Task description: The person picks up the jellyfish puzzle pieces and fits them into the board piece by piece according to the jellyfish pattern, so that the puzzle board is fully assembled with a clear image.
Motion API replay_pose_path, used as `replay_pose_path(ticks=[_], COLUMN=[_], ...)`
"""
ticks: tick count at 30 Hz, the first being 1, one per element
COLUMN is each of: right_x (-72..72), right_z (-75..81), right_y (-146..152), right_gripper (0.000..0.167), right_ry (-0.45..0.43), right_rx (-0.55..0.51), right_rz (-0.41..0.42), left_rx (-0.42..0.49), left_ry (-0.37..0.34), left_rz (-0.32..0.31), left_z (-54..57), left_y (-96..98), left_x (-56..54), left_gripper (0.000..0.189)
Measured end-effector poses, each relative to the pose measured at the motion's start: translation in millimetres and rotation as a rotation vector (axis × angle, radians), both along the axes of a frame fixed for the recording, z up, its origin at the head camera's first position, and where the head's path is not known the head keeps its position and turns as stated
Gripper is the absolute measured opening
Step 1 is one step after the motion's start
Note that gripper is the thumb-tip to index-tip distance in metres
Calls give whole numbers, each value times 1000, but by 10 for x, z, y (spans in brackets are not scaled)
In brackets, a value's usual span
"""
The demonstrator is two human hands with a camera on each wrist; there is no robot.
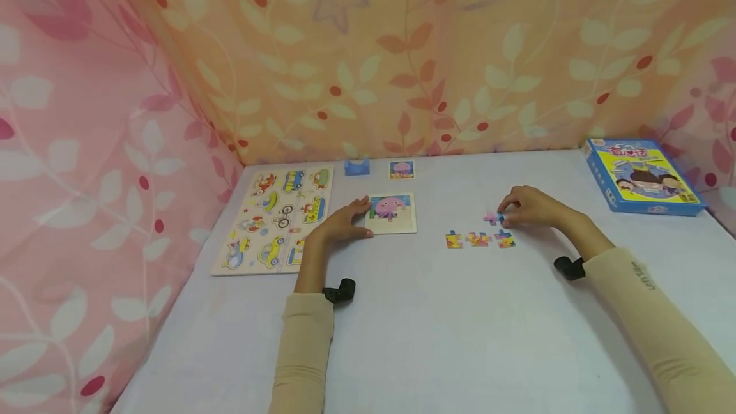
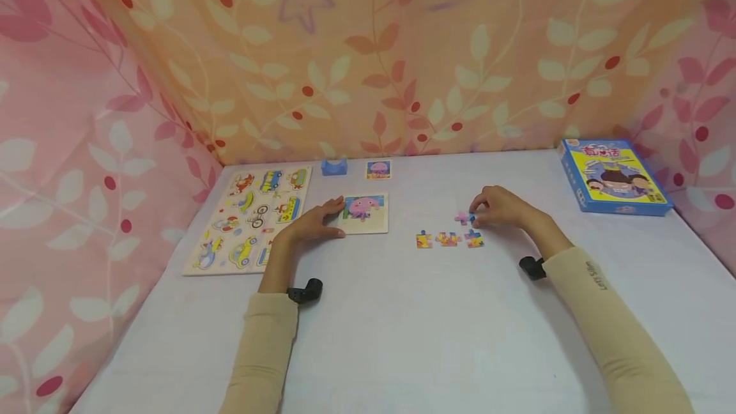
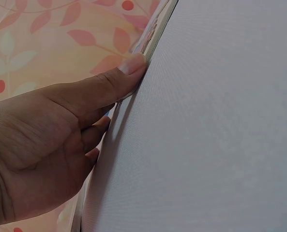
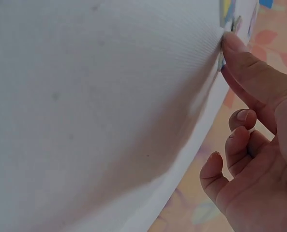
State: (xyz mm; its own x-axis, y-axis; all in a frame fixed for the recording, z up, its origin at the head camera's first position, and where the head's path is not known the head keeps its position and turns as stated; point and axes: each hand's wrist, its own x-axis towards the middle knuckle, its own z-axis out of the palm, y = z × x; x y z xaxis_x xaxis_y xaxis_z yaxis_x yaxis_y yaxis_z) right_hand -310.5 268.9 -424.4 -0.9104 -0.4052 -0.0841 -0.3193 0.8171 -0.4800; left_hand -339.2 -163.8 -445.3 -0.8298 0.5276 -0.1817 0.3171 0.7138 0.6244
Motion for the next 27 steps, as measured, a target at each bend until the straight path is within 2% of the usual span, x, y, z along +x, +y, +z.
replay_pose_path(ticks=[7, 20, 27], right_x=[-30, -42, -166], right_z=[-18, -25, 62], right_y=[-16, -17, -234], right_gripper=[20, 26, 28], right_ry=[7, 9, 45], right_rx=[7, -15, -81], right_rz=[8, 1, 34], left_rx=[-5, 2, 7], left_ry=[2, -1, 11], left_rz=[0, -3, -1], left_z=[4, -12, -4], left_y=[3, -5, 1], left_x=[8, -3, -3], left_gripper=[78, 79, 78])
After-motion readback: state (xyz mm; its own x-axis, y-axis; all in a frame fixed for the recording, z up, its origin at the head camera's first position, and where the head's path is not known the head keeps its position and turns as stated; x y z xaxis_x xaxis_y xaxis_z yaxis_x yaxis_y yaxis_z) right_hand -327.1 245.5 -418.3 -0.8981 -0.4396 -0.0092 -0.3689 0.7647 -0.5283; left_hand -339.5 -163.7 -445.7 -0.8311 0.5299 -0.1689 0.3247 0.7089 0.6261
